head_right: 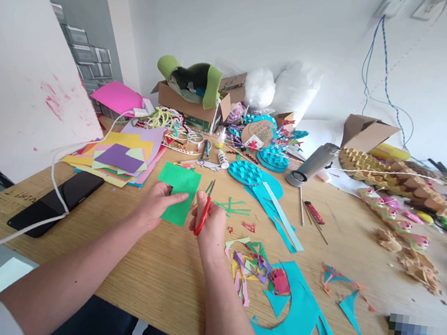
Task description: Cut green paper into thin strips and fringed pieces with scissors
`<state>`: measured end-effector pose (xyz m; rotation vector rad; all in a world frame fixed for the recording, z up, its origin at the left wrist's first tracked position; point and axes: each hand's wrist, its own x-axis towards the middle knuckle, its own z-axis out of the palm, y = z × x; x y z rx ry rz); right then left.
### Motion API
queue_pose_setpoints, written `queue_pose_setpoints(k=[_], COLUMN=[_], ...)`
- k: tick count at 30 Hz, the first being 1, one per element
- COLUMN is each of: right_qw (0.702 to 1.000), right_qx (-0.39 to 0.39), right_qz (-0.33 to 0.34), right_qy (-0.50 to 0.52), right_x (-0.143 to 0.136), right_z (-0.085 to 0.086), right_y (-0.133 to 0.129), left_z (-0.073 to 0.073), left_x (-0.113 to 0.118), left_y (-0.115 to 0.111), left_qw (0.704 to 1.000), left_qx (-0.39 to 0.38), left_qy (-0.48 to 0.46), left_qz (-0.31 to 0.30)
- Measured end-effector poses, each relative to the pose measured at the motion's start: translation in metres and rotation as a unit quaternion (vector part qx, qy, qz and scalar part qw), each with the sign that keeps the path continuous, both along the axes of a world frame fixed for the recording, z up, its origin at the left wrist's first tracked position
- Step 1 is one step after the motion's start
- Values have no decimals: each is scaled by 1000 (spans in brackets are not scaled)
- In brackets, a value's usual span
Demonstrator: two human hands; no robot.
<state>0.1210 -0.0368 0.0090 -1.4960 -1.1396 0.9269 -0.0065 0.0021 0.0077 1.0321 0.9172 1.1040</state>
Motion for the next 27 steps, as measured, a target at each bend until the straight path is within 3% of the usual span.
queue_pose_setpoints(k=[3, 6, 8, 12, 15, 18, 20, 23, 25, 27], right_qw=[998, 993, 990, 983, 975, 968, 966, 966, 967, 966], right_qx=[16, 46, 60, 79, 108, 131, 133, 139, 146, 149], right_qz=[-63, -110, -127, -163, -185, -204, -210, -203, -194, -192], right_qy=[16, 15, 21, 43, 58, 67, 73, 82, 83, 83], right_x=[3, 9, 13, 20, 22, 23, 24, 25, 26, 27], right_z=[4, 6, 6, 6, 8, 10, 11, 10, 10, 10], right_y=[1, 1, 2, 3, 4, 4, 4, 4, 4, 4], left_z=[-4, -9, -10, -6, 3, 12, 14, 9, 3, -3], left_x=[-17, -36, -46, -60, -62, -53, -39, -10, 10, 25], left_y=[18, 38, 45, 44, 36, 29, 24, 14, 7, 3], left_qw=[997, 969, 917, 771, 706, 656, 651, 669, 645, 602], left_qx=[30, 71, 87, 91, 83, 181, 281, 393, 439, 467], left_qy=[57, 222, 370, 619, 690, 710, 688, 630, 621, 640], left_qz=[44, 84, 122, 120, 133, 181, 154, 9, -80, -104])
